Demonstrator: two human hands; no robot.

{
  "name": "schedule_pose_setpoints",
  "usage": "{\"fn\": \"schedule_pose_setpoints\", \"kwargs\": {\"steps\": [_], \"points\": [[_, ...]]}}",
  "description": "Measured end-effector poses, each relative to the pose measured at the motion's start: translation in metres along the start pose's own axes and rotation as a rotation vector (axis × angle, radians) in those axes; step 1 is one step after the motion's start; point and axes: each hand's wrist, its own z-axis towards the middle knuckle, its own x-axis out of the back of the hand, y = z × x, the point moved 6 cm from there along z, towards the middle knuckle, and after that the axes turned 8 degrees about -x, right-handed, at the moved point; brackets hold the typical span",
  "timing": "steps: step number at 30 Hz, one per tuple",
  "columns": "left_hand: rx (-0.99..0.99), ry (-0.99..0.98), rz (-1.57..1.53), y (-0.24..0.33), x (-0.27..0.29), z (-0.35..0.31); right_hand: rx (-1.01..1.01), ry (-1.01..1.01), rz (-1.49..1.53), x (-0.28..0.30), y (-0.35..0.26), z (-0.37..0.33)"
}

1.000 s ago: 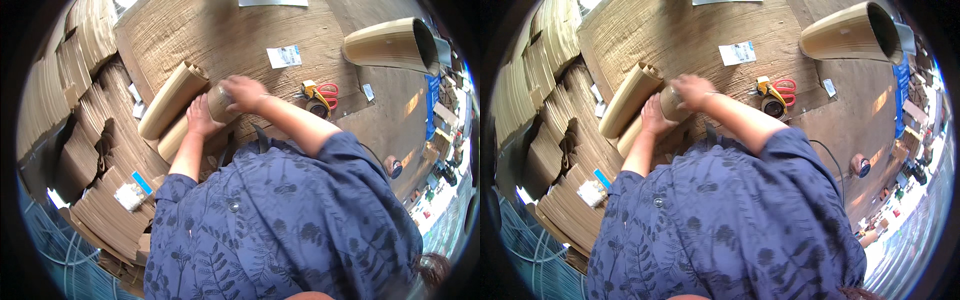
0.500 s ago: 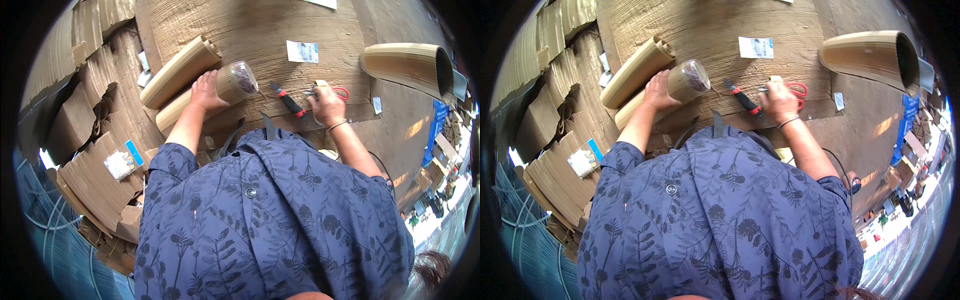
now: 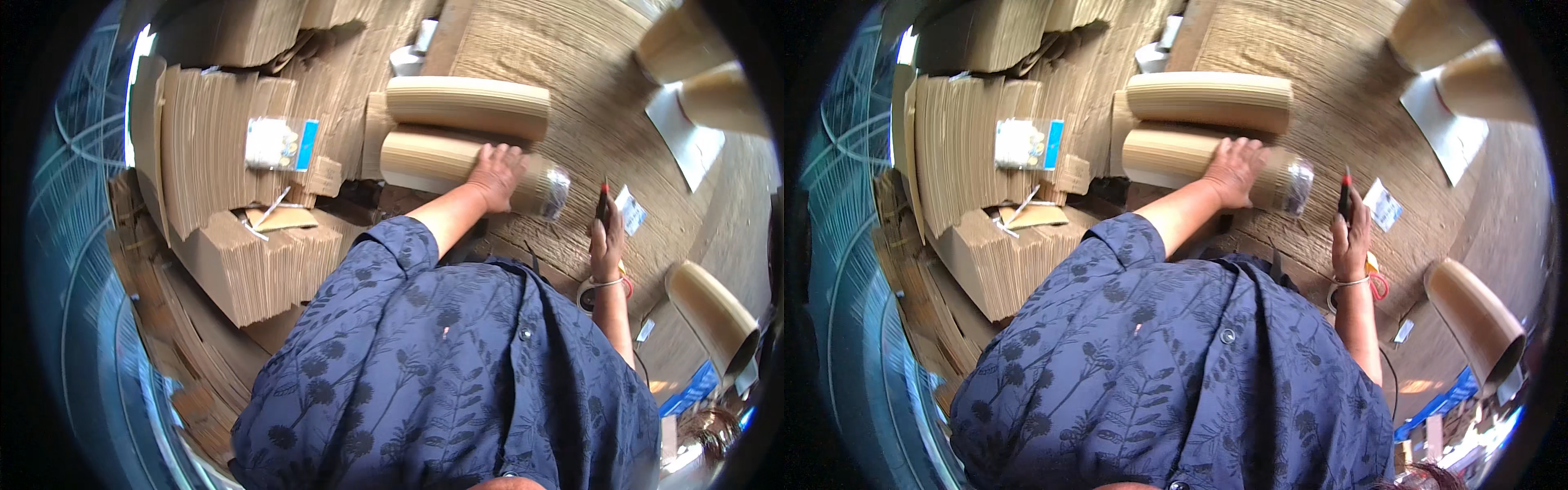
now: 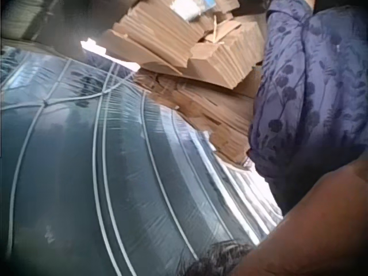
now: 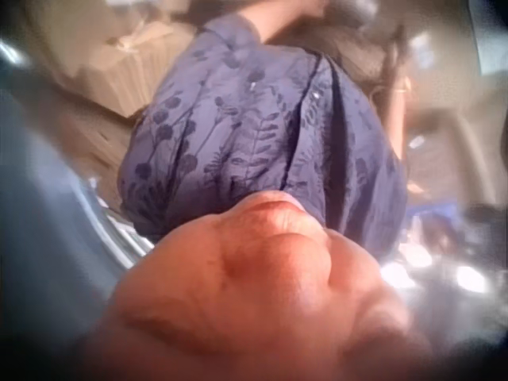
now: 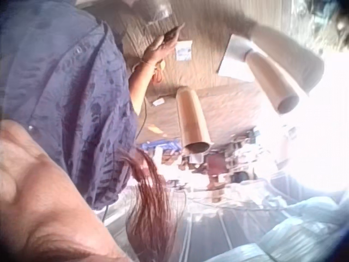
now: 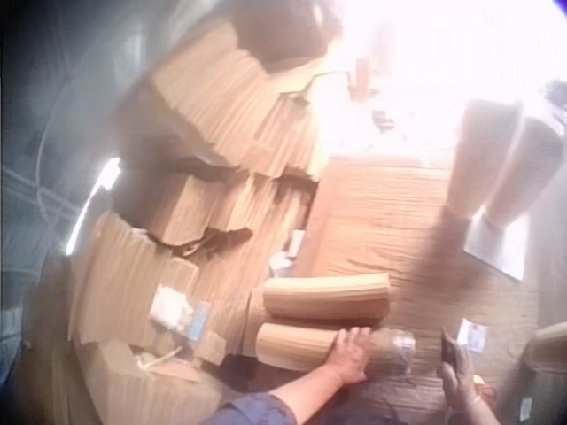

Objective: The person repeatedly rolls flat corrugated cardboard sheets into cylindrical tubes, secures the seam with clear packing tape using a handheld dispenser, and trims excess tape with scissors. Finished tubes are placed upright on the work surface.

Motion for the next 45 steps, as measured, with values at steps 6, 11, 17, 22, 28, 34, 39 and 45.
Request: {"fn": "schedule_pose_setpoints", "kwargs": {"steps": [6,11,17,22,28,34,39,45], "points": [[-0.005,0.007,-0.101,0.014,-0.023,-0.006,0.281,-0.697,-0.272,-0.151,-0.146,0.08],[-0.02,0.654,0.049,0.026,-0.021,-0.029,0.453,-0.877,-0.713,-0.271,-0.104,0.145],[0.0,0.666,0.031,0.028,-0.025,-0.039,0.529,-0.774,-0.94,-0.332,-0.102,0.162],[-0.014,0.639,-0.021,0.031,-0.035,-0.037,0.474,-0.89,-1.098,-0.359,-0.109,0.156],[-0.055,0.681,0.0,0.031,-0.037,-0.038,0.373,-0.92,-1.135,-0.365,-0.122,0.154],[-0.027,0.655,-0.044,0.029,-0.041,-0.035,0.353,-0.935,-1.211,-0.316,-0.118,0.154],[-0.049,0.562,-0.027,0.027,-0.04,-0.032,0.232,-0.929,-1.256,-0.215,-0.09,0.152],[-0.041,0.552,0.005,0.028,-0.038,-0.034,0.159,-0.856,-1.386,-0.121,-0.052,0.139]]}}
